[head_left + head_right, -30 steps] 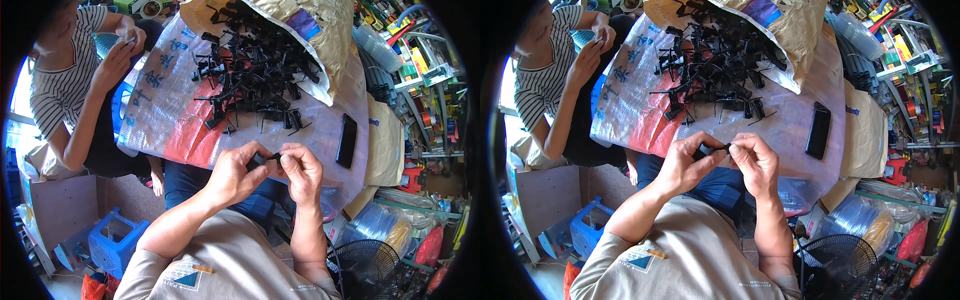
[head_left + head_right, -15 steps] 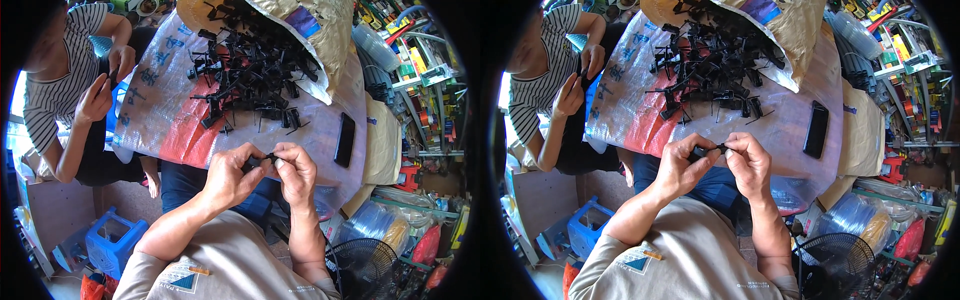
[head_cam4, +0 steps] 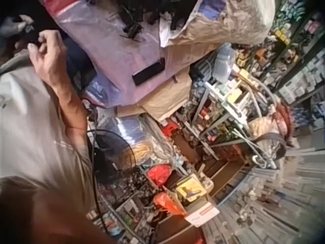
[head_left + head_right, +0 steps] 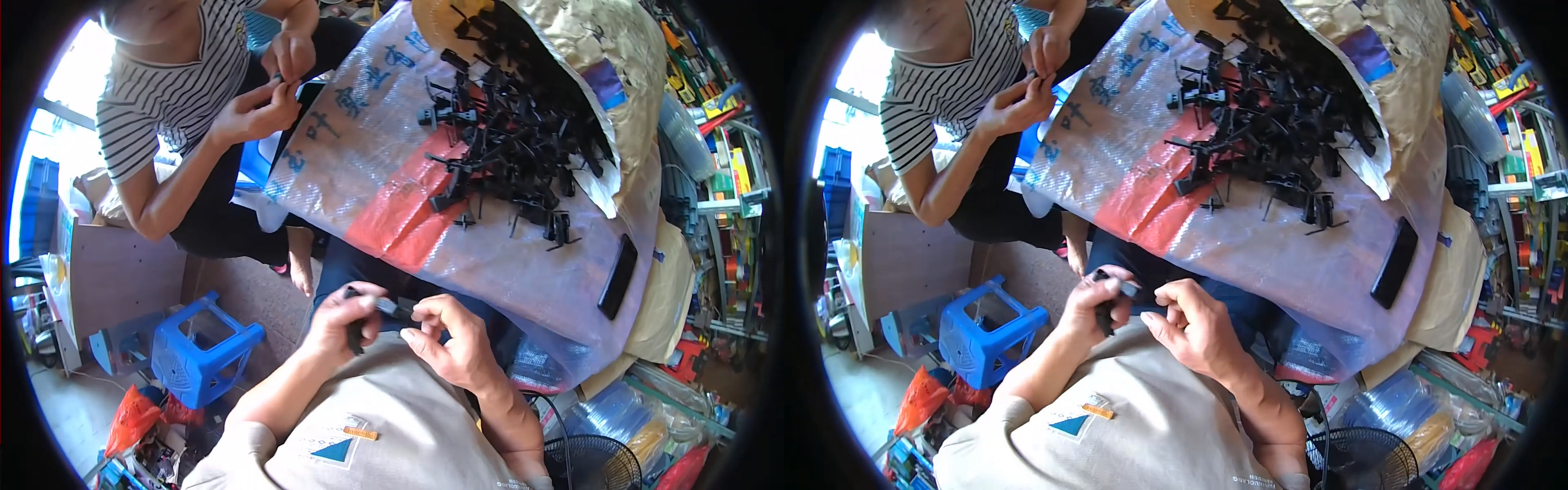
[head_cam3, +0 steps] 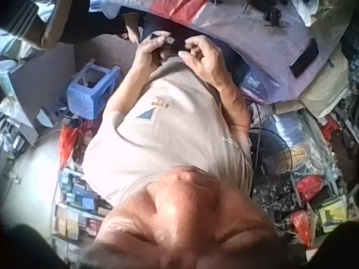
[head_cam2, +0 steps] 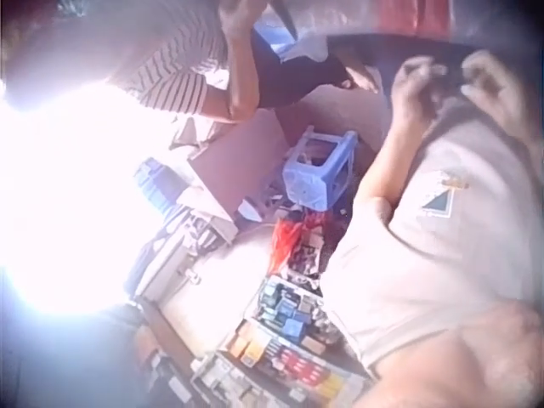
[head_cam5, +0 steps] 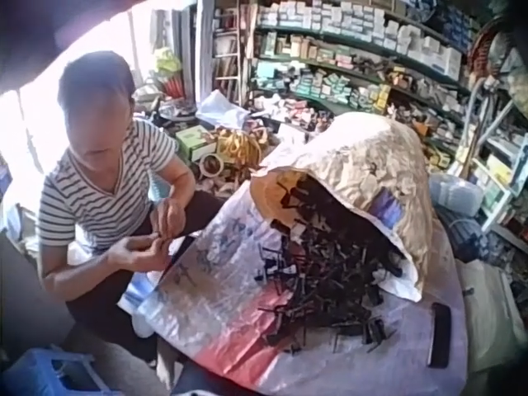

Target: Manually assembling small black plastic components from a large bag at a workstation.

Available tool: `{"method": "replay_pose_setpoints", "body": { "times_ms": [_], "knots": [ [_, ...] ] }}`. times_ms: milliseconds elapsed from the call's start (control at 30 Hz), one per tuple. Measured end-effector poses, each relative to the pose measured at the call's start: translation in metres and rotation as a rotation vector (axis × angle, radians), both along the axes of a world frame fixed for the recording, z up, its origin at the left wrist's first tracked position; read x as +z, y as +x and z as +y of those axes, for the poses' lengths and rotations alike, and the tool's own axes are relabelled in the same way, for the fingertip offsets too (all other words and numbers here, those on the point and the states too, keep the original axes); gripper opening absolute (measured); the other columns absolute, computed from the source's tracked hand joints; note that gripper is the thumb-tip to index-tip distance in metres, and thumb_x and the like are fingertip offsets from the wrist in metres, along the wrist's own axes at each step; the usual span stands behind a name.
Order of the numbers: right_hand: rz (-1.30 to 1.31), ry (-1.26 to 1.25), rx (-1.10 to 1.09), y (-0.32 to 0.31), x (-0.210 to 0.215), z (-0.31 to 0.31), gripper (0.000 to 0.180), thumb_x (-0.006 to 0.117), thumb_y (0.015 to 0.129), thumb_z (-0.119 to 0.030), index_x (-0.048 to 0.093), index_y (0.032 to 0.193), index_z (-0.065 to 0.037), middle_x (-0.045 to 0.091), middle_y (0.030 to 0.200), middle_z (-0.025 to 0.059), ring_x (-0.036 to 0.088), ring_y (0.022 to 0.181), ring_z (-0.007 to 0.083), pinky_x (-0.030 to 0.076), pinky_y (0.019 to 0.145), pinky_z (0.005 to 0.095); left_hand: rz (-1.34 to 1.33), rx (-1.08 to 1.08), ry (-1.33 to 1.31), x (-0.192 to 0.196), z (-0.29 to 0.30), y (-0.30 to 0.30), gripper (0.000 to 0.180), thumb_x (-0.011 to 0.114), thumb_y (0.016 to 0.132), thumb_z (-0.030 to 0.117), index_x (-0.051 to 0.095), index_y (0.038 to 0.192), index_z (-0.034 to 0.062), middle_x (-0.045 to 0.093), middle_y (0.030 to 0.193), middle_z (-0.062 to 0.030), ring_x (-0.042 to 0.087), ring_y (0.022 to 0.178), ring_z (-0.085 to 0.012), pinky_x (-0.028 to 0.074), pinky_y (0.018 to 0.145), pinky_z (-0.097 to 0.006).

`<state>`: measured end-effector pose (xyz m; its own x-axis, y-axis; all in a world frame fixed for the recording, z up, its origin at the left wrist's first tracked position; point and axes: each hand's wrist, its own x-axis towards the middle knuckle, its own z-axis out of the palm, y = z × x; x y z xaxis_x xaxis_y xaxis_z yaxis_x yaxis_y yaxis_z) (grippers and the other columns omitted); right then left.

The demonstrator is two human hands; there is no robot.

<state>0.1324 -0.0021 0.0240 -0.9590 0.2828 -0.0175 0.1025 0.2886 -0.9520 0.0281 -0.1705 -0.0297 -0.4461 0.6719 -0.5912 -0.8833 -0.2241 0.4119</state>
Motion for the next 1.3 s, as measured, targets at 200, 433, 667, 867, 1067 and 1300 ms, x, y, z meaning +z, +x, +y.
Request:
{"method": "replay_pose_setpoints", "body": {
  "times_ms": [200, 433, 667, 867, 1067, 1300],
  "knots": [
    [-0.029, 0.093, -0.076, 0.002, 0.017, 0.017, 0.024, 0.07, 0.082, -0.004, 0.06, 0.103, 0.001, 0.063, 0.08, 0.0076, 0.061, 0.069, 0.0121, 0.05, 0.063, 0.0254, -0.147, 0.239, -0.222, -0.096, -0.041, -0.087, 0.025, 0.054, 0.093, 0.028, 0.055, 0.104, 0.0063, 0.061, 0.092, -0.0085, 0.062, 0.069, -0.0188, 0.051, 0.047, -0.03],
    [0.083, 0.408, -0.481, 0.032, 0.026, 0.091, 0.011, 0.063, 0.085, -0.002, 0.061, 0.095, 0.001, 0.06, 0.083, 0.008, 0.056, 0.065, 0.0138, 0.047, 0.059, 0.026, 0.367, 0.133, -0.497, -0.137, -0.064, -0.132, 0.052, 0.051, 0.093, 0.035, 0.045, 0.131, -0.0003, 0.056, 0.121, -0.0211, 0.064, 0.098, -0.0304, 0.059, 0.071, -0.039],
    [-0.05, 0.818, -0.605, 0.015, 0.023, 0.133, 0.03, 0.076, 0.076, -0.019, 0.062, 0.098, -0.006, 0.065, 0.087, 0.014, 0.064, 0.07, 0.029, 0.052, 0.062, 0.0371, 0.671, -0.422, -0.407, -0.004, -0.023, -0.067, 0.049, 0.061, 0.09, 0.033, 0.055, 0.12, -0.0062, 0.066, 0.104, -0.0162, 0.067, 0.082, -0.0216, 0.054, 0.071, -0.032],
    [0.052, 0.812, -0.725, 0.012, 0.013, 0.144, 0.015, 0.067, 0.079, -0.008, 0.062, 0.093, -0.005, 0.062, 0.085, 0.013, 0.063, 0.068, 0.0287, 0.05, 0.057, 0.0371, 0.641, -0.598, 0.05, 0.068, 0.033, -0.043, 0.039, 0.062, 0.09, 0.021, 0.057, 0.118, -0.0058, 0.067, 0.104, -0.015, 0.064, 0.083, -0.0165, 0.052, 0.074, -0.029],
    [0.294, 0.572, -0.774, 0.037, 0.016, 0.144, 0.023, 0.07, 0.08, 0.001, 0.061, 0.101, 0.0, 0.059, 0.098, 0.01, 0.057, 0.07, 0.0153, 0.049, 0.064, 0.0258, 0.831, -0.723, 0.156, 0.074, 0.117, -0.019, 0.026, 0.057, 0.095, 0.014, 0.058, 0.114, -0.0043, 0.067, 0.097, -0.0092, 0.061, 0.077, -0.0123, 0.051, 0.071, -0.027],
    [0.519, 0.22, -0.73, 0.058, 0.011, 0.137, 0.025, 0.064, 0.083, 0.006, 0.058, 0.108, 0.003, 0.057, 0.108, 0.0107, 0.057, 0.083, 0.0133, 0.049, 0.072, 0.0241, 0.882, -0.665, 0.096, 0.06, 0.161, -0.003, 0.034, 0.061, 0.094, 0.017, 0.054, 0.121, -0.0032, 0.065, 0.105, -0.0098, 0.059, 0.079, -0.0118, 0.051, 0.073, -0.027]
  ]
}}
